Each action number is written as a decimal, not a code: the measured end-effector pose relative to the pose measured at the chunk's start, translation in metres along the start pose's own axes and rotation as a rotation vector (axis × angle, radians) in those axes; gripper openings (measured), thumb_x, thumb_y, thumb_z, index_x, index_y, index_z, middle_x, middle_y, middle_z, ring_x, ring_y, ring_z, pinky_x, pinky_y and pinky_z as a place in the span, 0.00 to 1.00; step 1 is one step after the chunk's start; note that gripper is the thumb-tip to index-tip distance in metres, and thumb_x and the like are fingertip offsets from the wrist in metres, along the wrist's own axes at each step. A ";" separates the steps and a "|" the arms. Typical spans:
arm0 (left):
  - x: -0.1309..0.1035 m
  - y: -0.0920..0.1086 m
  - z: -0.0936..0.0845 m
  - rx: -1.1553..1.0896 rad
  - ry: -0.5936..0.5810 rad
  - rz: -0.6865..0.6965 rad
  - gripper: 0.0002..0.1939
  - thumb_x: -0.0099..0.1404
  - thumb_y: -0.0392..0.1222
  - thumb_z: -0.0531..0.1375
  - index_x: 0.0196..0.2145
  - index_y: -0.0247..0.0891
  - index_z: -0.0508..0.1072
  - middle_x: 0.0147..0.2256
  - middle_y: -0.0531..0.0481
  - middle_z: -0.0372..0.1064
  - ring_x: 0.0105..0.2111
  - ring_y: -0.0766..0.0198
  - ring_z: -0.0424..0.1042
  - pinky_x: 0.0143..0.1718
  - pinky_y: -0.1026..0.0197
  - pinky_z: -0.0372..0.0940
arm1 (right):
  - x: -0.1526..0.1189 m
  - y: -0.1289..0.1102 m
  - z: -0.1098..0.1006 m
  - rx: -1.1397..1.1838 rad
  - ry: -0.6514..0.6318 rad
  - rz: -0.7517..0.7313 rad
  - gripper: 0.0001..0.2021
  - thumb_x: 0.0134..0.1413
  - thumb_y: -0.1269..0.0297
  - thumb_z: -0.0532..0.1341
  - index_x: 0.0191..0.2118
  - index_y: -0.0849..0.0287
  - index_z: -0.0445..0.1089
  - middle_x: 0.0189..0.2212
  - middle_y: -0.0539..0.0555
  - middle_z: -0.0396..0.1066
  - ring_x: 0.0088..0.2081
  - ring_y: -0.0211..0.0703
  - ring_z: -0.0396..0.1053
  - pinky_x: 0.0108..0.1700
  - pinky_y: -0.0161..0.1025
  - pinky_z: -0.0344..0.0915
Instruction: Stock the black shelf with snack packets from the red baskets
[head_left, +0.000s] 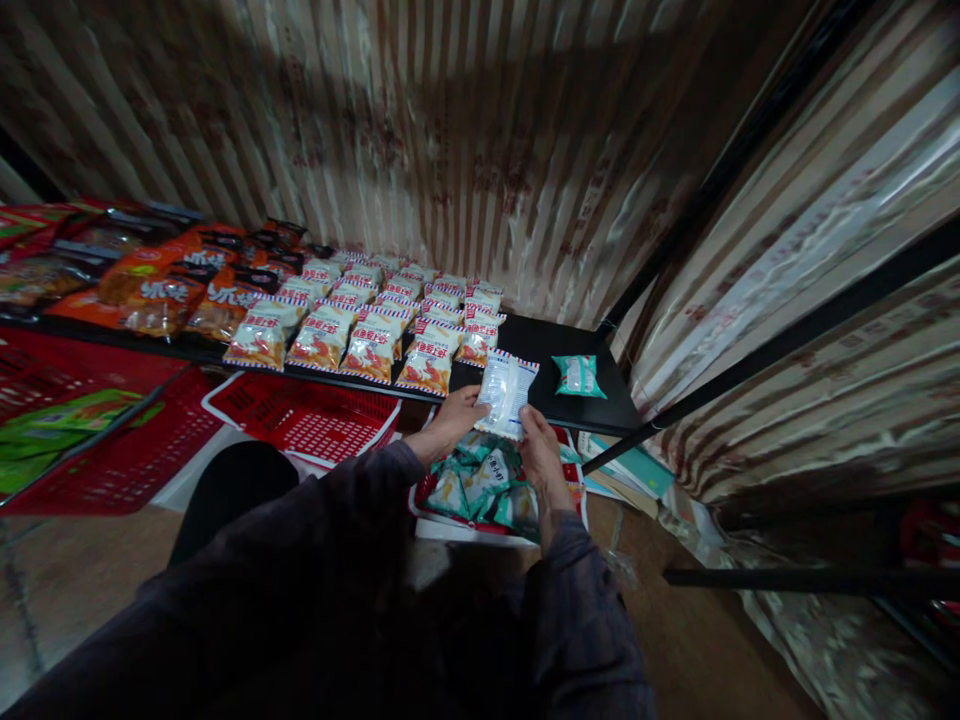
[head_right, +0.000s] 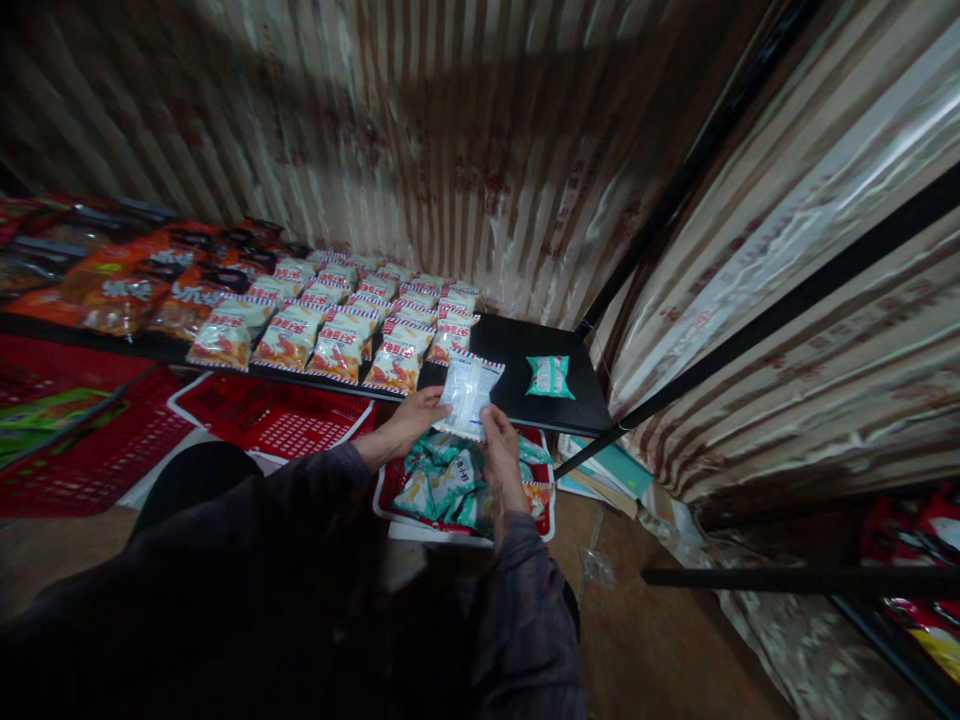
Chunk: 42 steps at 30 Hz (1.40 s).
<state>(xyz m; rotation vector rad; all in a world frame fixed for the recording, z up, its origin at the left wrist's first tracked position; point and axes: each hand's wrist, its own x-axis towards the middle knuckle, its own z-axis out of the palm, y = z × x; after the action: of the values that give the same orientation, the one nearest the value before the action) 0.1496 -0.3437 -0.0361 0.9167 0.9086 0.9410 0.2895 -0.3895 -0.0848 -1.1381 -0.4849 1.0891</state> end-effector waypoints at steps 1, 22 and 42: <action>0.000 -0.001 -0.001 0.003 -0.009 -0.003 0.15 0.53 0.24 0.61 0.39 0.31 0.74 0.31 0.48 0.77 0.33 0.63 0.76 0.40 0.61 0.68 | 0.001 0.000 0.001 0.005 0.004 0.000 0.25 0.33 0.51 0.73 0.40 0.56 0.74 0.33 0.49 0.78 0.33 0.42 0.75 0.37 0.40 0.73; -0.005 -0.005 -0.004 -0.004 -0.013 0.004 0.18 0.53 0.22 0.57 0.41 0.31 0.74 0.33 0.47 0.78 0.37 0.61 0.76 0.44 0.60 0.68 | 0.008 0.011 -0.005 -0.240 -0.039 -0.255 0.26 0.45 0.51 0.66 0.48 0.60 0.70 0.29 0.51 0.77 0.33 0.44 0.73 0.38 0.41 0.71; -0.020 0.002 0.005 0.101 -0.043 0.061 0.21 0.53 0.27 0.61 0.46 0.34 0.71 0.45 0.44 0.74 0.41 0.62 0.73 0.46 0.61 0.65 | -0.005 -0.005 -0.004 -0.754 0.050 -0.856 0.16 0.60 0.58 0.52 0.45 0.58 0.73 0.43 0.58 0.72 0.47 0.47 0.69 0.52 0.47 0.65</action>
<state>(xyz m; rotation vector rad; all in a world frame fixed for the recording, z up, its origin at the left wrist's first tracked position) 0.1474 -0.3628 -0.0277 1.0520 0.9024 0.9304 0.2923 -0.3958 -0.0810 -1.3788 -1.2650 0.1015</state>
